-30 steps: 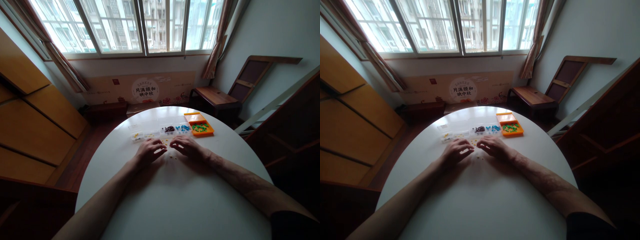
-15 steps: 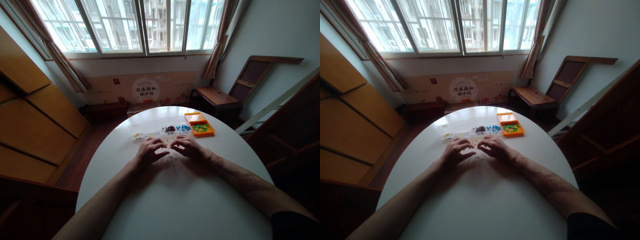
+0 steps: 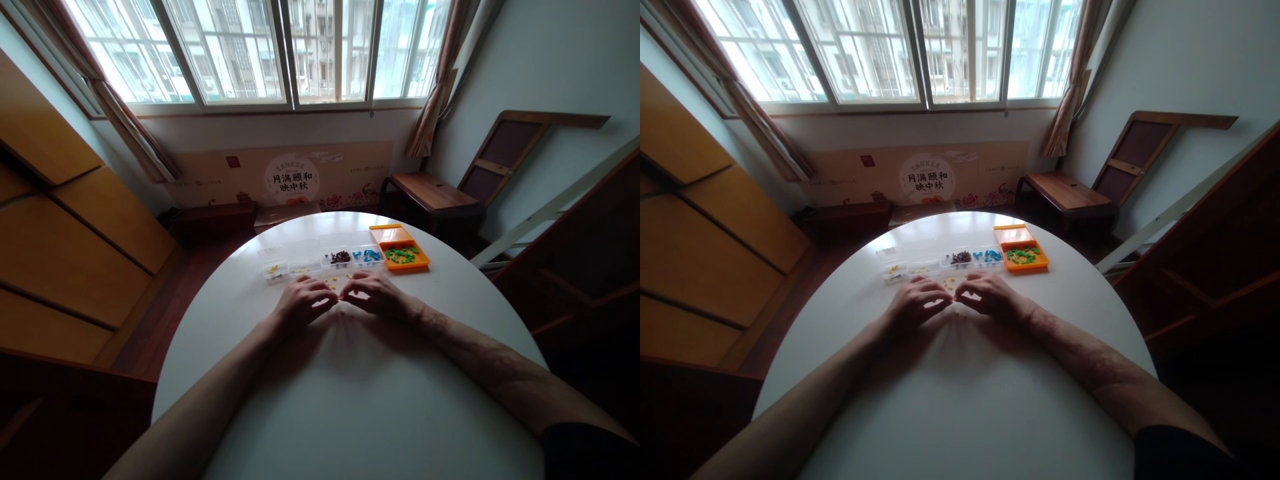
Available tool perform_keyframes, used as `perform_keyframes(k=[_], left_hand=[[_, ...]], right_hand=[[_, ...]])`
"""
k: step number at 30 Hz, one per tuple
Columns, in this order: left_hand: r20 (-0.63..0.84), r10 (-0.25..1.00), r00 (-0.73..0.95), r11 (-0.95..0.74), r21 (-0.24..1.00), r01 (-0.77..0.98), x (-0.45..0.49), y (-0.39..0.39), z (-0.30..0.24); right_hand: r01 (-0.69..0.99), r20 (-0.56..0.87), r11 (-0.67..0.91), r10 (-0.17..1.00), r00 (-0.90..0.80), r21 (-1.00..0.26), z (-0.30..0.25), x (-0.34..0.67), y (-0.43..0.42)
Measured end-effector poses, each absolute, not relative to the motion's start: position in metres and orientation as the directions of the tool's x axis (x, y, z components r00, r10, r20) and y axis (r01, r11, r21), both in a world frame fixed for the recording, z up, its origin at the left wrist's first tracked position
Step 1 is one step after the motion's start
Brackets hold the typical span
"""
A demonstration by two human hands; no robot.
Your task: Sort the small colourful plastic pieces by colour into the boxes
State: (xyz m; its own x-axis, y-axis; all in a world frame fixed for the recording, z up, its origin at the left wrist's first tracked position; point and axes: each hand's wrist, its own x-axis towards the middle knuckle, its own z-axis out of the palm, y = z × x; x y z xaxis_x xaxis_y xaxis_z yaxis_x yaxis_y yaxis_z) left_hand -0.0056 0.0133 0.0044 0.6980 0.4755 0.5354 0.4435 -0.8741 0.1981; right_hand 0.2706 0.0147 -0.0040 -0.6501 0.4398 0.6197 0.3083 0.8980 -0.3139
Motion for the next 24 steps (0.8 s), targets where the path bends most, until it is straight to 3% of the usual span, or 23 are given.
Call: perform_keyframes(k=[5,11,18,24], left_hand=[[0.569,0.469,0.675,-0.866,0.145,0.479,-0.010,0.013,0.008],[0.659,0.573,0.487,-0.726,0.132,0.676,-0.027,0.021,0.008],[0.658,0.723,0.210,-0.448,0.216,0.868,-0.044,0.032,0.008],[0.620,0.771,0.142,-0.357,0.237,0.903,-0.046,0.033,0.007]], right_hand=[[0.403,0.687,0.884,0.445,-0.575,-0.236,-0.004,0.270,0.016],[0.691,0.691,0.646,0.661,-0.294,-0.324,-0.012,0.281,0.028],[0.767,0.586,0.585,0.729,-0.354,-0.264,-0.014,0.284,0.030],[0.803,0.511,0.557,0.763,-0.395,-0.210,-0.009,0.287,0.026]])
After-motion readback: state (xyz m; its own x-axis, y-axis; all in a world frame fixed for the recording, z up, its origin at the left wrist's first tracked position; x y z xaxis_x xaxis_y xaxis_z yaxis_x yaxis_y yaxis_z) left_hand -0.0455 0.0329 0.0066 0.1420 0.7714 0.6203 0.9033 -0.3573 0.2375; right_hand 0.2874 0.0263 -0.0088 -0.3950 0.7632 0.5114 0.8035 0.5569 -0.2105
